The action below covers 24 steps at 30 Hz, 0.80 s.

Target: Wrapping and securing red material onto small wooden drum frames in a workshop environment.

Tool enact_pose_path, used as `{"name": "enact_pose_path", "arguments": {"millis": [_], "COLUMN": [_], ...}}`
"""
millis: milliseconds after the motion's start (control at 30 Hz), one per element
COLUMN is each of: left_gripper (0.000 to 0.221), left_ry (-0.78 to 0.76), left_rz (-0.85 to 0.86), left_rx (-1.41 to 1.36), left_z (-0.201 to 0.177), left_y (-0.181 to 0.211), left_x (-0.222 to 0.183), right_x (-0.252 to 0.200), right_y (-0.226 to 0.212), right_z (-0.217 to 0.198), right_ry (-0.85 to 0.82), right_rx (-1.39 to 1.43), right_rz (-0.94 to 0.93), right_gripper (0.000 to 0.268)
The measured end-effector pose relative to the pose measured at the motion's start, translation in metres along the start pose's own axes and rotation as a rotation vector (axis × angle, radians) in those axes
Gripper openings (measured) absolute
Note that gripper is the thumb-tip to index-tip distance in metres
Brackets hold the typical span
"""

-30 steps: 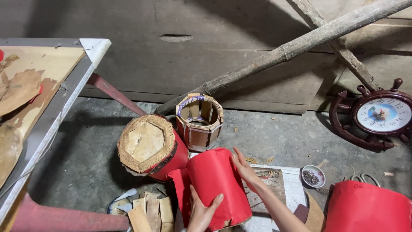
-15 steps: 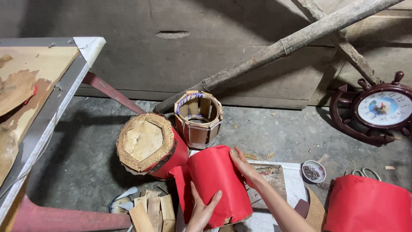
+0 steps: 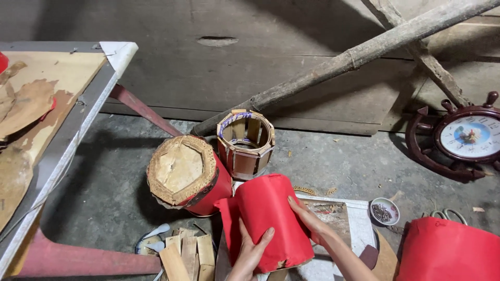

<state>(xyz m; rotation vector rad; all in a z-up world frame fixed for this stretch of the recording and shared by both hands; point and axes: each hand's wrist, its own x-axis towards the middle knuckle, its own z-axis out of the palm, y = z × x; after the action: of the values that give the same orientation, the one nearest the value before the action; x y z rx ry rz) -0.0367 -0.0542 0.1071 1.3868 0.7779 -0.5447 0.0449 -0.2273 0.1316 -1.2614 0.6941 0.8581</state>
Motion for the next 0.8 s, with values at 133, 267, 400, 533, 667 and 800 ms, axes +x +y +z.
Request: {"name": "enact_pose_path", "arguments": {"millis": [133, 267, 400, 533, 667, 800], "left_gripper": [0.128, 0.129, 0.130, 0.136, 0.131, 0.129], "left_ry": [-0.043, -0.167, -0.281, -0.310, -0.217, -0.090], "left_rz": [0.020, 0.046, -0.012, -0.064, -0.118, -0.061], "left_rx": [0.058, 0.064, 0.054, 0.171, 0.376, 0.674], "left_z": [0.005, 0.001, -0.012, -0.026, -0.030, -0.032], "left_y": [-0.002, 0.002, 0.010, 0.009, 0.022, 0.019], "left_x": [0.014, 0.024, 0.034, 0.048, 0.039, 0.042], "right_x": [-0.012, -0.016, -0.012, 0.000, 0.003, 0.008], "right_y": [-0.008, -0.005, 0.003, 0.012, 0.011, 0.013], "right_z": [-0.004, -0.003, 0.002, 0.006, 0.012, 0.015], "right_ry": [0.024, 0.111, 0.172, 0.193, 0.196, 0.217], "right_rx": [0.005, 0.064, 0.115, 0.101, 0.090, 0.092], "right_rz": [-0.017, -0.025, -0.096, -0.132, -0.123, -0.127], "right_gripper": [0.088, 0.092, 0.089, 0.089, 0.097, 0.100]}}
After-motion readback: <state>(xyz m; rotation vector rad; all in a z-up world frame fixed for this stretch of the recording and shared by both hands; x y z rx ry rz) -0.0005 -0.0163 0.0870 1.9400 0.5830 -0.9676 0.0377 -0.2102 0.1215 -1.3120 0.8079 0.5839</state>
